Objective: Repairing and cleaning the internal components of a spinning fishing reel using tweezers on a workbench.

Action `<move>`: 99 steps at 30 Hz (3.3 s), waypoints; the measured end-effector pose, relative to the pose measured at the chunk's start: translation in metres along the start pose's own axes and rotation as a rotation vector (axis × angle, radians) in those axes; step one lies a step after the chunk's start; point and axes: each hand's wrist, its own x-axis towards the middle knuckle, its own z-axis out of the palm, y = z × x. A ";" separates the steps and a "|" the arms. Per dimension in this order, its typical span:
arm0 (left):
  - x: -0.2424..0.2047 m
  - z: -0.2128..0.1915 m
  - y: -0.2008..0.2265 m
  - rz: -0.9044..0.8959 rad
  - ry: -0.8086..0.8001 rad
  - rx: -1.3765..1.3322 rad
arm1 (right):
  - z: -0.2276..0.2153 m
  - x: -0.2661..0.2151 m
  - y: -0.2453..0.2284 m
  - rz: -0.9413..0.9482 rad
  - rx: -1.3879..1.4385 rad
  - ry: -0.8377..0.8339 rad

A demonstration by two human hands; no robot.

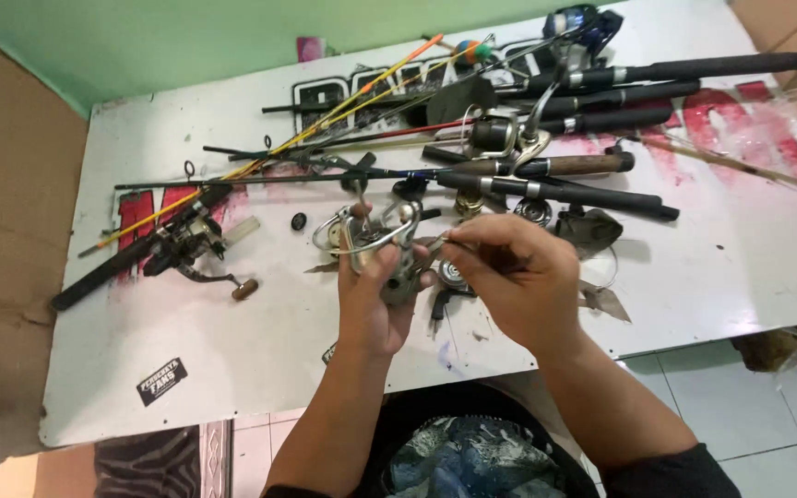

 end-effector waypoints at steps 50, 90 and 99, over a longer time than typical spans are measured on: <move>-0.013 -0.016 -0.014 0.391 -0.261 0.274 | -0.007 -0.007 0.003 -0.108 -0.129 -0.183; -0.019 -0.021 -0.011 0.270 -0.232 0.252 | -0.015 0.000 -0.019 -0.027 -0.121 -0.343; -0.018 -0.025 -0.012 0.272 -0.228 0.247 | -0.017 -0.001 -0.016 0.008 -0.129 -0.355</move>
